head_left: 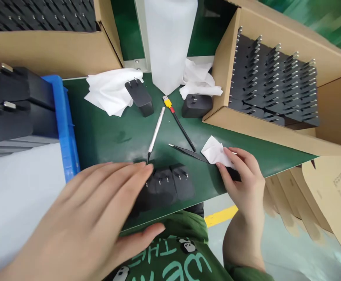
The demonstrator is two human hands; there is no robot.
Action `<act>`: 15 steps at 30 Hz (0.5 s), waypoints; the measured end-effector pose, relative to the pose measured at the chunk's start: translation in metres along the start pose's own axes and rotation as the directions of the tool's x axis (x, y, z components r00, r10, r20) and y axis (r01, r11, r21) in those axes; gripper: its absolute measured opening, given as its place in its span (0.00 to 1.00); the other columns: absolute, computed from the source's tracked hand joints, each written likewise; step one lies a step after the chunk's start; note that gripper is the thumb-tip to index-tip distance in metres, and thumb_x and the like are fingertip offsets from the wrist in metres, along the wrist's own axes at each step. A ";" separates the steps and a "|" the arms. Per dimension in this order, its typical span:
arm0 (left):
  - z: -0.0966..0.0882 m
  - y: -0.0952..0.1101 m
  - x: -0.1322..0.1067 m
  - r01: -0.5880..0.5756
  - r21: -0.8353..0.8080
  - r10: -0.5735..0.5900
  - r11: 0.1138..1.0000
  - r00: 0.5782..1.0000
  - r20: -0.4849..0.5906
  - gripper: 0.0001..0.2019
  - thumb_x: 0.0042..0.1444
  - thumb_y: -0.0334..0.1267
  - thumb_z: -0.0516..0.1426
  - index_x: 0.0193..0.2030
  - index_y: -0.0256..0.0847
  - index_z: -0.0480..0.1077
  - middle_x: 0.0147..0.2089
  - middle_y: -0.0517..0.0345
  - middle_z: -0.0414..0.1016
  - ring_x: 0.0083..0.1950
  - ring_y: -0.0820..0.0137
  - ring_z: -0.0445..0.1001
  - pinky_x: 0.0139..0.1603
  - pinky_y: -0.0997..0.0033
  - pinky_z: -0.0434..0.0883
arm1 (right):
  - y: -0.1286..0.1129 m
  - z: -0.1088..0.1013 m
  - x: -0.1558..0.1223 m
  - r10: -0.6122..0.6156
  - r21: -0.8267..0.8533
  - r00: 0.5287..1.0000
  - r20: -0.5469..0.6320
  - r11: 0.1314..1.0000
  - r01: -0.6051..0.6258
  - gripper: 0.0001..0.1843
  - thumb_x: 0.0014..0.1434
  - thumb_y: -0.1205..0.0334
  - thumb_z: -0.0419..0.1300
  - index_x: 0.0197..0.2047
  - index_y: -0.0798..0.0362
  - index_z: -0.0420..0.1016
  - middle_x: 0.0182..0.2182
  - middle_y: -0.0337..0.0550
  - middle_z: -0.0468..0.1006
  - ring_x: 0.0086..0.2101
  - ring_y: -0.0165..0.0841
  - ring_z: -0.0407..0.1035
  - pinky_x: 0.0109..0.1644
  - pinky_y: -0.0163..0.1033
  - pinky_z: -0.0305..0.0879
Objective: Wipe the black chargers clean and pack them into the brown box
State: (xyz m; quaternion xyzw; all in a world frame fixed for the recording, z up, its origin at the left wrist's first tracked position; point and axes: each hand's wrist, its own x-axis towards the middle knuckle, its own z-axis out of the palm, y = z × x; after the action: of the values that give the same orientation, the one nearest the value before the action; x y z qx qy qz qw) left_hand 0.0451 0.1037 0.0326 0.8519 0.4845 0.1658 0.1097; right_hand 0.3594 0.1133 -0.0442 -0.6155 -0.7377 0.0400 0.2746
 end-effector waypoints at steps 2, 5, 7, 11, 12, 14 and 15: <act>0.010 0.013 0.019 -0.103 0.103 0.097 0.989 0.993 0.060 0.33 0.56 0.53 0.61 0.62 0.32 0.64 0.55 0.45 0.75 0.54 0.51 0.72 0.56 0.51 0.68 | 0.000 0.001 -0.001 0.013 0.032 1.000 -0.013 0.999 -0.012 0.21 0.59 0.67 0.65 0.56 0.50 0.74 0.52 0.53 0.73 0.43 0.39 0.73 0.45 0.46 0.75; 0.020 0.022 0.034 -0.141 0.148 0.129 0.979 0.988 0.088 0.33 0.55 0.51 0.61 0.61 0.29 0.63 0.53 0.41 0.75 0.52 0.49 0.73 0.52 0.49 0.71 | -0.003 -0.003 -0.002 0.038 0.130 0.997 -0.061 0.991 -0.029 0.10 0.58 0.69 0.65 0.44 0.49 0.78 0.50 0.49 0.74 0.40 0.37 0.73 0.44 0.46 0.74; 0.020 0.021 0.034 -0.126 0.141 0.117 0.982 0.991 0.069 0.32 0.56 0.51 0.60 0.61 0.31 0.63 0.53 0.41 0.75 0.52 0.48 0.74 0.52 0.48 0.72 | -0.005 -0.009 -0.001 0.103 0.259 0.992 -0.078 0.963 -0.079 0.06 0.56 0.69 0.66 0.36 0.48 0.77 0.51 0.48 0.75 0.45 0.41 0.73 0.50 0.50 0.72; 0.004 0.009 0.014 -0.054 0.117 0.057 0.992 0.998 -0.022 0.30 0.60 0.51 0.57 0.65 0.39 0.60 0.54 0.46 0.75 0.53 0.50 0.74 0.53 0.48 0.72 | -0.007 -0.021 0.010 0.193 0.661 0.979 0.066 0.727 -0.187 0.11 0.56 0.65 0.66 0.26 0.50 0.69 0.54 0.44 0.77 0.57 0.48 0.68 0.61 0.59 0.65; 0.000 0.005 0.007 -0.025 0.114 0.032 0.993 0.998 -0.057 0.30 0.60 0.51 0.57 0.66 0.42 0.59 0.54 0.48 0.74 0.53 0.51 0.74 0.53 0.48 0.72 | -0.007 -0.022 0.014 0.184 0.747 0.976 0.112 0.633 -0.205 0.14 0.56 0.63 0.66 0.24 0.50 0.66 0.51 0.44 0.79 0.58 0.50 0.69 0.60 0.60 0.66; -0.005 -0.003 -0.005 0.049 0.102 -0.034 0.994 0.990 -0.137 0.31 0.60 0.49 0.58 0.69 0.50 0.56 0.55 0.53 0.73 0.52 0.52 0.74 0.54 0.47 0.72 | -0.006 -0.021 0.023 0.166 0.857 0.968 0.191 0.452 -0.247 0.20 0.55 0.56 0.67 0.22 0.50 0.60 0.46 0.47 0.82 0.56 0.54 0.70 0.52 0.60 0.72; -0.006 -0.007 -0.011 0.092 0.090 -0.075 0.992 0.981 -0.177 0.32 0.59 0.48 0.58 0.70 0.55 0.55 0.56 0.55 0.73 0.52 0.51 0.75 0.55 0.45 0.71 | -0.007 -0.020 0.028 0.168 0.886 0.960 0.222 0.377 -0.271 0.22 0.54 0.53 0.67 0.21 0.50 0.58 0.45 0.48 0.83 0.55 0.56 0.71 0.47 0.58 0.74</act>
State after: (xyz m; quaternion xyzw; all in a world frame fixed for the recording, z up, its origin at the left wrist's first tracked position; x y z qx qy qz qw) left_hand 0.0316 0.0976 0.0338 0.8174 0.5352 0.2106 0.0324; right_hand 0.3597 0.1323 -0.0149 -0.4569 -0.5210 0.4984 0.5209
